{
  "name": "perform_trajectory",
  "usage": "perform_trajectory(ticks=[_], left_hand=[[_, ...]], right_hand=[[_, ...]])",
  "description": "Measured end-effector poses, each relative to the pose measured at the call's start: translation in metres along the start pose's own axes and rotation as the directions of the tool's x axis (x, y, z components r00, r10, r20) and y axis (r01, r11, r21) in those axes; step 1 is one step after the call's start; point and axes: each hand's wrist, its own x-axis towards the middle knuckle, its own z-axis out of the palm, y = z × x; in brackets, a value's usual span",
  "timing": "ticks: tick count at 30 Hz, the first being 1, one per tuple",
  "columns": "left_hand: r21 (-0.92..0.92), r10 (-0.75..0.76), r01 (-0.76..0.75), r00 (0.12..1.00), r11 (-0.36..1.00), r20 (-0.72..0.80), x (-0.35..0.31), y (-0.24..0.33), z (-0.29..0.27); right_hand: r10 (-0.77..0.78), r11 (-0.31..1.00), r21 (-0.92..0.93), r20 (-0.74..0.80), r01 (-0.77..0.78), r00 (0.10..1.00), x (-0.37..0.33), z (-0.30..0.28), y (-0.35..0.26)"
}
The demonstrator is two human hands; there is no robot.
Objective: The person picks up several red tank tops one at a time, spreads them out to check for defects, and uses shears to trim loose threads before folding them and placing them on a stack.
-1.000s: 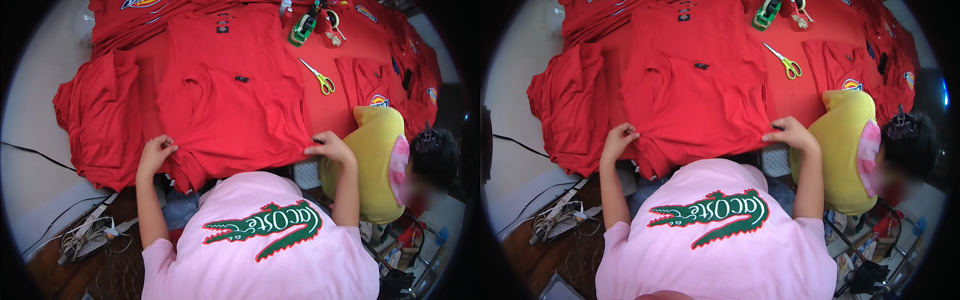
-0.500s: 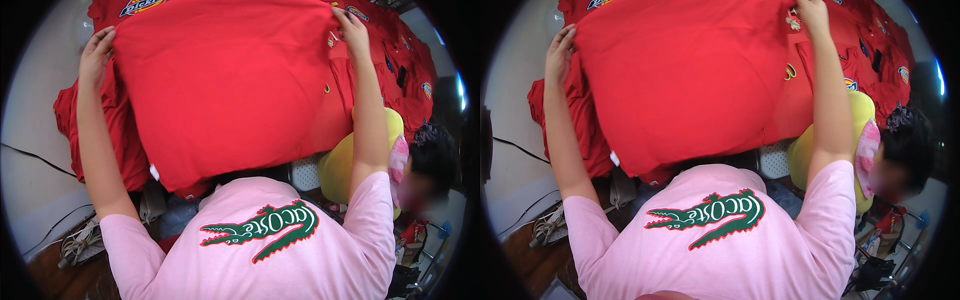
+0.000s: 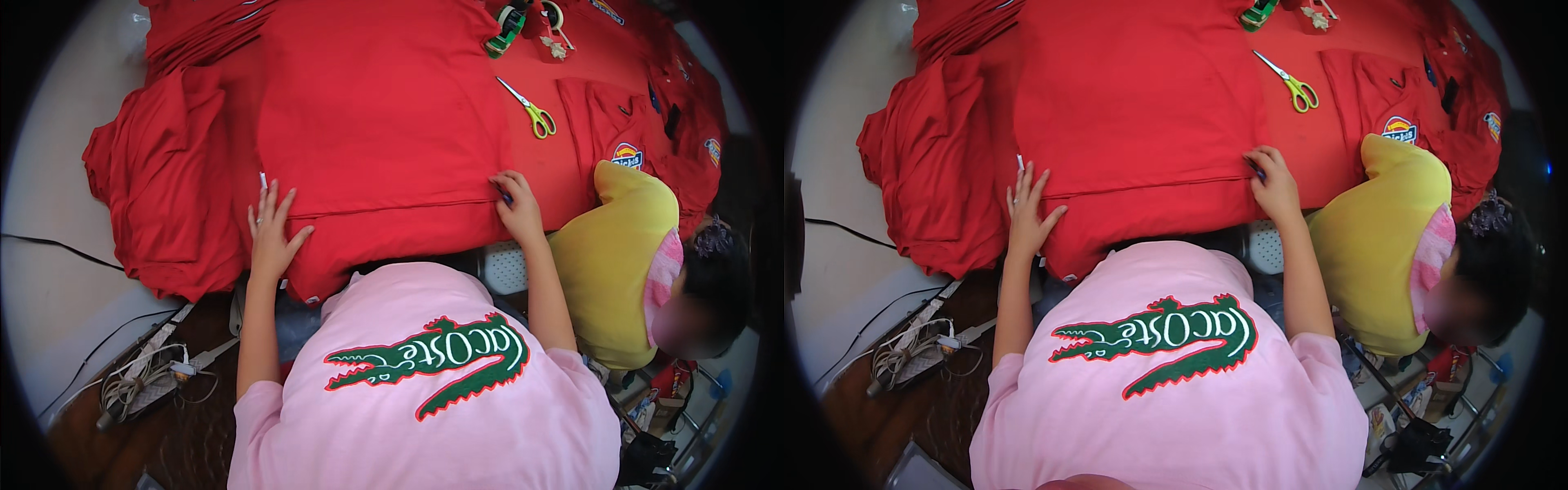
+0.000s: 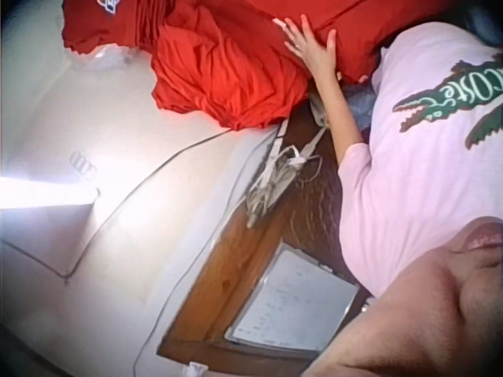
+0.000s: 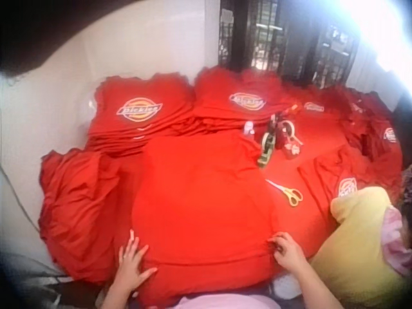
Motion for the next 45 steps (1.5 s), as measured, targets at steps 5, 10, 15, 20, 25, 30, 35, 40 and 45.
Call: perform_trajectory(ticks=[5, 10, 15, 20, 25, 30, 35, 40, 45], left_hand=[[-0.178, -0.216, 0.174, 0.943, 0.969, -0.252, -0.051, -0.040, 0.012], [-0.237, -0.216, 0.146, 0.928, 0.961, -0.303, -0.032, -0.030, 0.013], [-0.237, -0.117, 0.033, 0.930, 0.971, -0.349, 0.002, -0.037, 0.012], [-0.258, -0.184, 0.072, 0.877, 0.964, -0.444, 0.060, -0.059, -0.007], [-0.183, -0.032, -0.068, 0.870, 0.981, -0.493, 0.103, -0.015, -0.020], [-0.215, 0.154, -0.225, 0.940, 0.950, -0.305, 0.113, 0.031, 0.013], [-0.228, 0.120, -0.188, 0.951, 0.955, -0.284, 0.138, 0.063, 0.037], [-0.064, 0.285, -0.336, 0.872, 0.940, -0.399, 0.161, 0.085, 0.038], [-0.135, 0.347, -0.411, 0.874, 0.902, -0.340, 0.141, 0.103, 0.031]], right_hand=[[0.064, 0.993, -0.090, -0.147, -0.078, 0.987, -0.016, -0.003, -0.008], [0.016, 1.000, -0.023, -0.153, -0.019, 0.988, 0.000, -0.001, 0.016], [0.180, 0.928, 0.353, -0.147, -0.119, 0.973, 0.032, -0.009, 0.016], [0.330, 0.815, 0.553, -0.193, -0.176, 0.924, 0.099, -0.013, 0.022], [0.199, 0.969, 0.227, -0.482, -0.098, 0.853, 0.102, 0.005, 0.079], [0.178, 0.983, 0.035, -0.442, -0.181, 0.879, 0.050, 0.007, 0.073], [-0.108, 0.989, -0.145, -0.556, 0.032, 0.824, 0.068, -0.002, 0.024], [-0.389, 0.921, -0.161, -0.371, 0.354, 0.843, 0.119, 0.031, -0.065], [-0.296, 0.954, 0.042, -0.041, 0.298, 0.954, 0.149, 0.076, -0.109]])
